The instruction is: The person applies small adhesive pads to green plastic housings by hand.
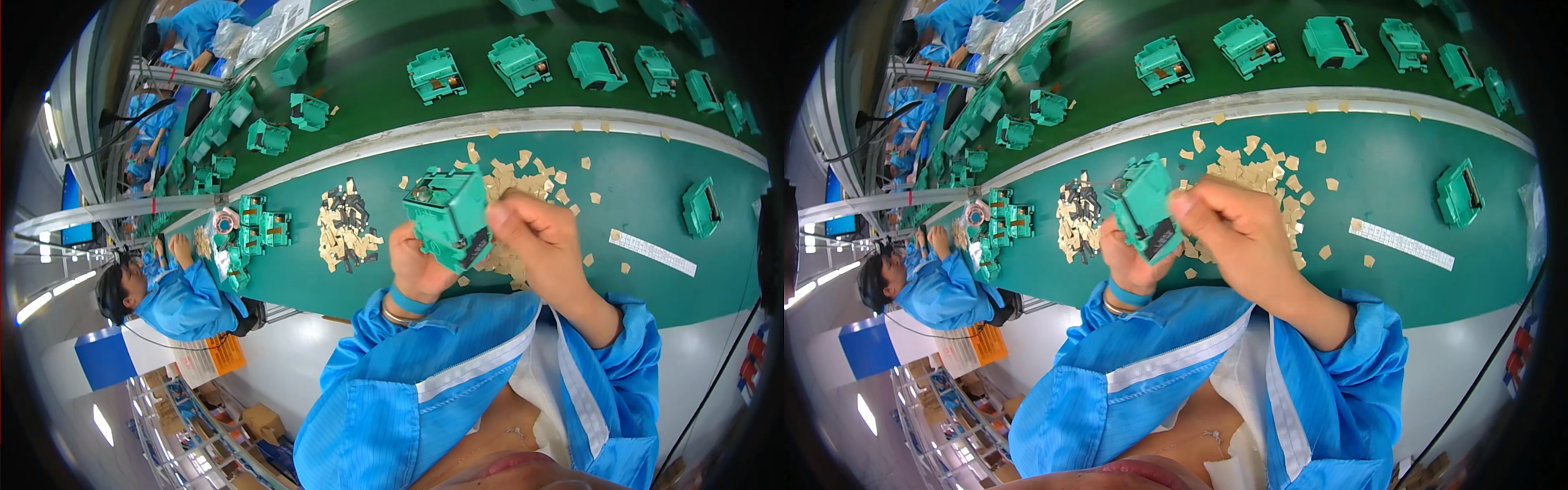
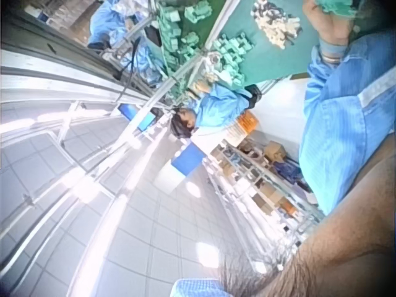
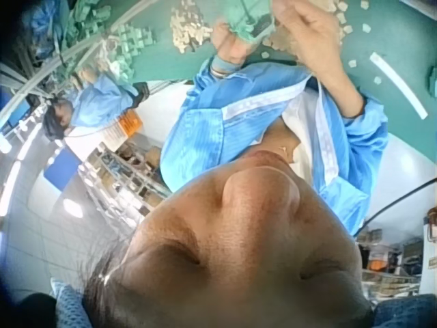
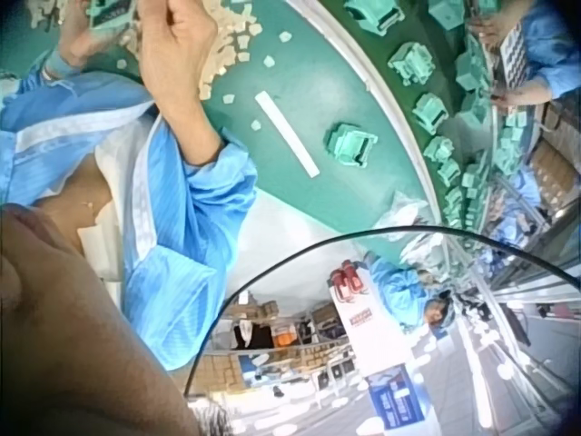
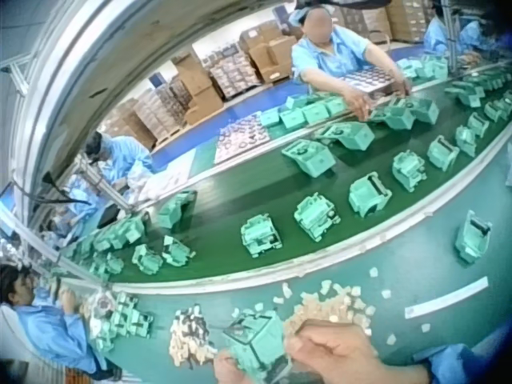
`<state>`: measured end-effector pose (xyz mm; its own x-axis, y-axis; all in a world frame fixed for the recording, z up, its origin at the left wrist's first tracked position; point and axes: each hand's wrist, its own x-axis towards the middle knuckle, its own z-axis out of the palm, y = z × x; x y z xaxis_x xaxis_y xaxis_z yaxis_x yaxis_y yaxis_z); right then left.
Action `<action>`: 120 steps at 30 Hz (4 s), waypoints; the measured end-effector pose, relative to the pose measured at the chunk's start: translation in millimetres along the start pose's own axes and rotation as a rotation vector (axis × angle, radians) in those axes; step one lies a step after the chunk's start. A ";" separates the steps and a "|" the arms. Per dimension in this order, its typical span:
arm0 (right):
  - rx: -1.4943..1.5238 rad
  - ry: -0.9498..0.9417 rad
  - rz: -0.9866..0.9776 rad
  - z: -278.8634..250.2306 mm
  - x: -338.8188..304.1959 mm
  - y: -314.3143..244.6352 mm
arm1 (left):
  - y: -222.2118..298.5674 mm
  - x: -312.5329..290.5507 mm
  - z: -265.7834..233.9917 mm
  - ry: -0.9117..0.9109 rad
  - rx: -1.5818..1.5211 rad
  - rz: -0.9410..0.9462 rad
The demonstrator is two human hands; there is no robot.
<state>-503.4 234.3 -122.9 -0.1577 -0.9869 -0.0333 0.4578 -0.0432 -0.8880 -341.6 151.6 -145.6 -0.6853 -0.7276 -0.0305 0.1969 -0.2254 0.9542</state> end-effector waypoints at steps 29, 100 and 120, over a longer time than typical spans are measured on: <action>-0.335 0.365 -0.157 -40.2 -9.9 43.5 | 22.2 -15.4 -144.7 0.330 1.686 0.156; -1.036 0.073 -1.148 -27.8 -2.2 15.1 | 34.8 -12.0 31.7 -0.019 0.325 -0.157; -0.002 0.306 -0.372 -71.1 -5.5 49.4 | -13.3 164.9 -39.7 -0.013 1.661 0.806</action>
<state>-542.2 248.6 -199.2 -0.5606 -0.8137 0.1534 0.3201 -0.3839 -0.8661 -429.4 9.0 -175.2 -0.7929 -0.3162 0.5209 -0.3644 0.9312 0.0105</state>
